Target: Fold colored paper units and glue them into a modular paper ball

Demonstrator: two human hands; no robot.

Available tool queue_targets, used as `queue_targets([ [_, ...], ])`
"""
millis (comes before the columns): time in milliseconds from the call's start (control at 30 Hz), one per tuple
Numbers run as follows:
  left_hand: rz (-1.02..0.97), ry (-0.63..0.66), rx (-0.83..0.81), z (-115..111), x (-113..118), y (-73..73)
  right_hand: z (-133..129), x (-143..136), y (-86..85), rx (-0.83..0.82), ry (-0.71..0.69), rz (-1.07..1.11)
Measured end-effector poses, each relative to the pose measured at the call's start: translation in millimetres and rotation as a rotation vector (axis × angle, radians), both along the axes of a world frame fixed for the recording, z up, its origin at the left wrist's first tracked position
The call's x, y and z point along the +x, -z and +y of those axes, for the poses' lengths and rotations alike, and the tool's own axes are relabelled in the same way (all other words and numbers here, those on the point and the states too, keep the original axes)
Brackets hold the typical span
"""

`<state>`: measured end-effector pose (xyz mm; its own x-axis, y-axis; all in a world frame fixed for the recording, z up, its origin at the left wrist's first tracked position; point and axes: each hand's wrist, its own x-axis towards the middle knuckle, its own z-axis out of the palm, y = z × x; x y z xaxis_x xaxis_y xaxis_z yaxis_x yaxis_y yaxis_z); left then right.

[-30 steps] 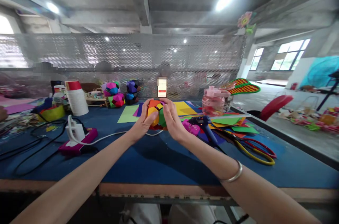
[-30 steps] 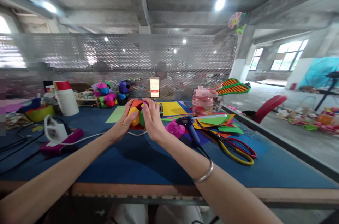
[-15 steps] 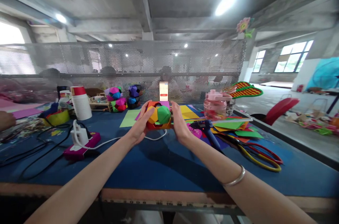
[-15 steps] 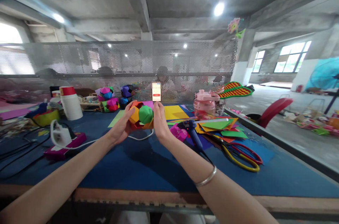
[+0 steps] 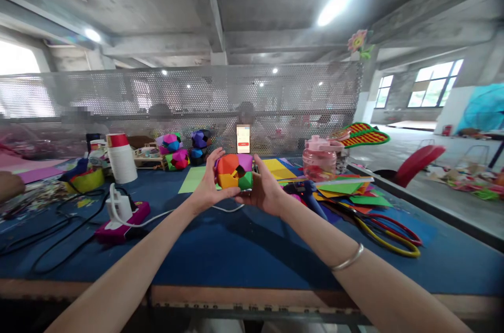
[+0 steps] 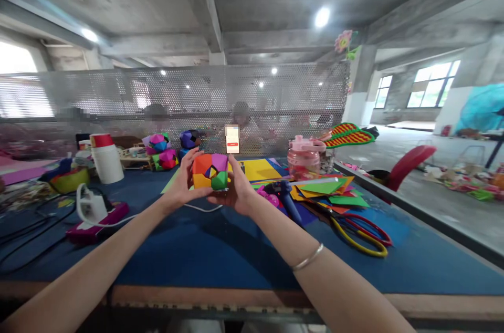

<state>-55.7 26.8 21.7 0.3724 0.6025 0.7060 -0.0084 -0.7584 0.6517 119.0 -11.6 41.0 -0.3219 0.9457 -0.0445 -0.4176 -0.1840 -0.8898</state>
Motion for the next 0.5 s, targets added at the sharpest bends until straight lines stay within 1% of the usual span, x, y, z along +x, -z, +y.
queue_targets([
  [200,0.113,-0.041,0.156,1.1,0.1,-0.3,-1.8,-2.9,-1.7,0.085,0.074,-0.016],
  [267,0.098,-0.047,0.153,1.5,0.9,-1.0,-0.3,-3.9,0.3,0.107,0.121,-0.016],
  [300,0.073,-0.036,0.105,0.9,1.5,-1.7,0.8,-4.3,1.7,0.123,0.145,-0.017],
  [333,0.028,-0.014,0.022,-0.5,2.1,-2.7,1.9,-4.5,3.4,0.153,0.172,-0.021],
  [400,-0.107,0.045,-0.223,-5.2,3.3,-5.9,4.1,-4.6,7.2,0.259,0.242,-0.044],
  [467,-0.245,0.105,-0.488,-11.1,4.0,-10.2,5.4,-4.3,11.2,0.417,0.328,-0.082],
  [500,-0.281,0.145,-0.604,-13.7,4.2,-12.3,5.5,-4.0,13.1,0.504,0.364,-0.11],
])
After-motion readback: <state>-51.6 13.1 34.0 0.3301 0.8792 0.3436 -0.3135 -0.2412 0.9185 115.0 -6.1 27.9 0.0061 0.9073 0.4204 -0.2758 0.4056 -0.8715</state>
